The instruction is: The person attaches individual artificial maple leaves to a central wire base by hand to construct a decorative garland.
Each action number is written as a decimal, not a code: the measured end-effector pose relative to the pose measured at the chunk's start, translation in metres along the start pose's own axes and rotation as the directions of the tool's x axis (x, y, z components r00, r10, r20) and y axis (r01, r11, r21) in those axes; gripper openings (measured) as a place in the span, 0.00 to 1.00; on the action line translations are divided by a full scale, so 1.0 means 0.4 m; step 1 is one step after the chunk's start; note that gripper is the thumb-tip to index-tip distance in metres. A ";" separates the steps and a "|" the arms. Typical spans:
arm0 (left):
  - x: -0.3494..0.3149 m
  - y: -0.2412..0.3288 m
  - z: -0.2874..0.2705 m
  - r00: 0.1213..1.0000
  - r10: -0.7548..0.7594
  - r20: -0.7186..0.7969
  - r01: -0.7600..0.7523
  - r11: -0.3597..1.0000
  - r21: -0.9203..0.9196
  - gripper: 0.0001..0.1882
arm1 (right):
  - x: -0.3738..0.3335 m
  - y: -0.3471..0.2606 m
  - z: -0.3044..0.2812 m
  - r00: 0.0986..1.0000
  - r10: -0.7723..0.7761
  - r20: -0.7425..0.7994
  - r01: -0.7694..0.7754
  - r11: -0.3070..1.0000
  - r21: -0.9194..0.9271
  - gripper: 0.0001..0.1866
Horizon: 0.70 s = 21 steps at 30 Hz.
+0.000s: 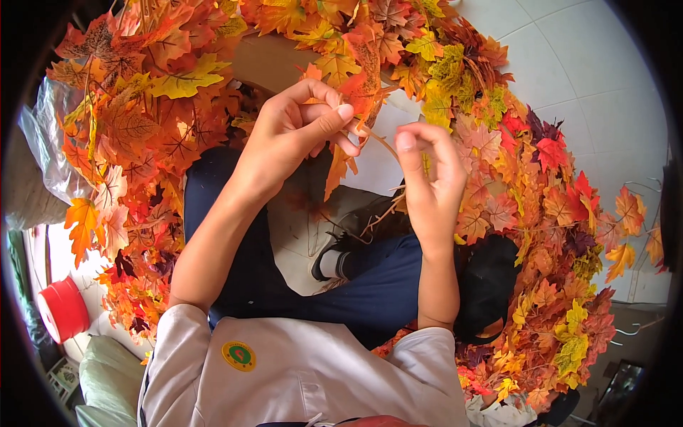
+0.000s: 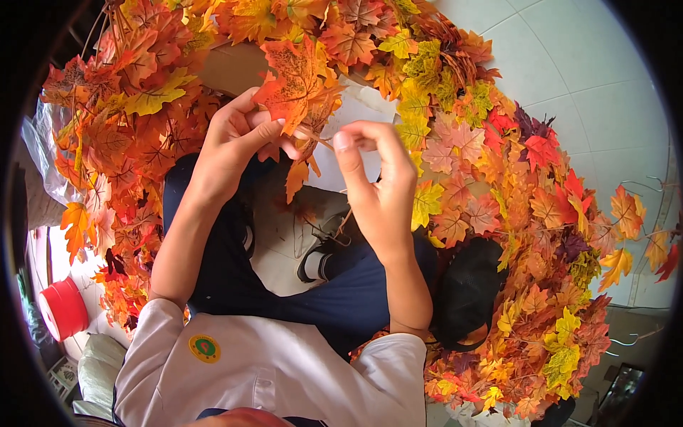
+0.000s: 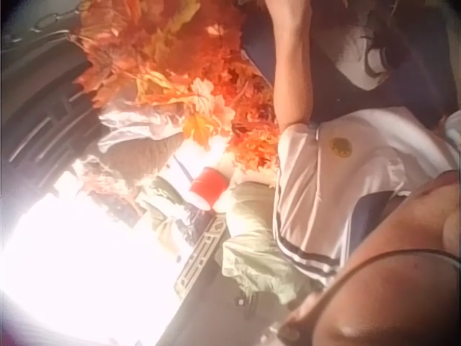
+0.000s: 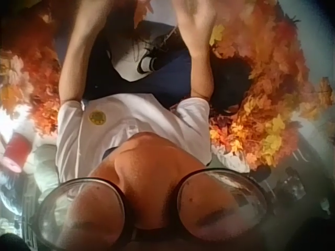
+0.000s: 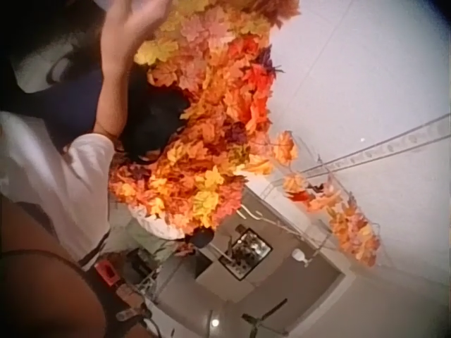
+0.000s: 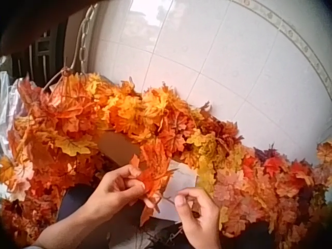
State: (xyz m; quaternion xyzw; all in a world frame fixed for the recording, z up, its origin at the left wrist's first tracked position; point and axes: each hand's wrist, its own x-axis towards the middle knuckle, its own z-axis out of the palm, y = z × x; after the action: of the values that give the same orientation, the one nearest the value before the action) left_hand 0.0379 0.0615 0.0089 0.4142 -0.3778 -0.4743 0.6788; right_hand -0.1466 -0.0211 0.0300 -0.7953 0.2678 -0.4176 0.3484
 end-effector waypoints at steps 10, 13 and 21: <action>-0.057 -0.001 -0.067 0.987 0.159 0.028 -0.160 0.986 0.034 0.23 | -0.037 -0.029 0.050 0.690 0.379 0.617 -0.723 0.321 0.612 0.12; -0.073 0.000 -0.064 0.989 0.146 0.021 -0.148 0.987 0.066 0.21 | -0.056 -0.019 0.063 0.716 0.343 0.609 -0.698 0.318 0.641 0.09; -0.093 -0.024 -0.047 0.986 -0.153 0.071 0.155 0.987 -0.034 0.11 | -0.079 0.009 0.062 0.971 0.044 0.235 -0.115 0.948 0.298 0.07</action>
State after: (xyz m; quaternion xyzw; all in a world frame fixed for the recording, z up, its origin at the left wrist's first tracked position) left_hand 0.0421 0.0991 -0.0115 0.4122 -0.3581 -0.5467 0.6348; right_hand -0.1422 0.0077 0.0020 -0.7614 0.1900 -0.3471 0.5134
